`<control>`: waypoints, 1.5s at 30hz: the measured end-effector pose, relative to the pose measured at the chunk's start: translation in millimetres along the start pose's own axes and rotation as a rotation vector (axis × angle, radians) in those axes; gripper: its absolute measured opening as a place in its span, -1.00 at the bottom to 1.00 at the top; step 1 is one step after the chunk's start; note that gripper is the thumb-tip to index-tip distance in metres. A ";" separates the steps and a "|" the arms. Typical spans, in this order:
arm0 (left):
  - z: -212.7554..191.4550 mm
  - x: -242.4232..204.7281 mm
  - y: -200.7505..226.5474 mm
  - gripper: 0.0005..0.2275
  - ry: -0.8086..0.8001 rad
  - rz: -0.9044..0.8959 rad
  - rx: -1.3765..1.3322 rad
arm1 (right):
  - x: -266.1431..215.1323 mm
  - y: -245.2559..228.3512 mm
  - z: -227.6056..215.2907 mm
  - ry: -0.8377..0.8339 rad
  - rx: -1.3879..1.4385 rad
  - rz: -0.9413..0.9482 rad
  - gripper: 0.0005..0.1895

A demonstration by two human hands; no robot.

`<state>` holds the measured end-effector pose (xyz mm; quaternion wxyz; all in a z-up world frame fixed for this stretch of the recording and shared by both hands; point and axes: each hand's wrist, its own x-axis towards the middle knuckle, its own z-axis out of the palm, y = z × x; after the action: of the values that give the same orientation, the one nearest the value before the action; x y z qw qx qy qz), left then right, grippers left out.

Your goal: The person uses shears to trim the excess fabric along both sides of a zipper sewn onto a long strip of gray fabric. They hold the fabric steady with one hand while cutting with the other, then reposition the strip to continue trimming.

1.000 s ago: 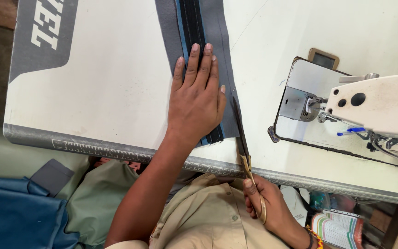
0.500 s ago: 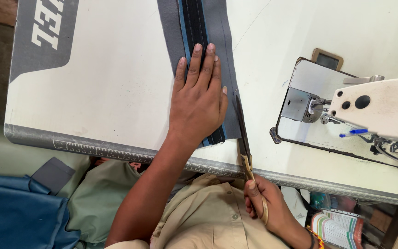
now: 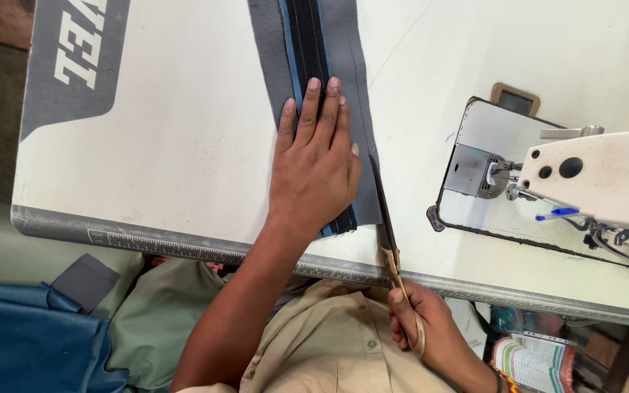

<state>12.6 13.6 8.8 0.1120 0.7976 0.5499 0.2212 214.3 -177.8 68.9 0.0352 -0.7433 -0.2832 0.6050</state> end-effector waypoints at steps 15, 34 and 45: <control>-9.1 3.6 0.2 -0.51 -0.013 -0.014 -0.043 | 23.6 -28.6 -3.9 -0.016 0.019 -0.057 -0.39; -15.3 7.2 0.5 -0.51 -0.001 -0.013 -0.050 | 35.5 -71.0 -7.4 -0.026 0.024 -0.046 -0.37; -10.3 3.0 4.3 -0.53 -0.017 -0.021 -0.030 | 35.7 -71.8 -4.7 -0.019 0.078 -0.044 -0.41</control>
<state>12.2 14.1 20.4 0.1308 0.7917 0.5541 0.2215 195.3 -99.7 67.1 0.0744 -0.7292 -0.2760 0.6217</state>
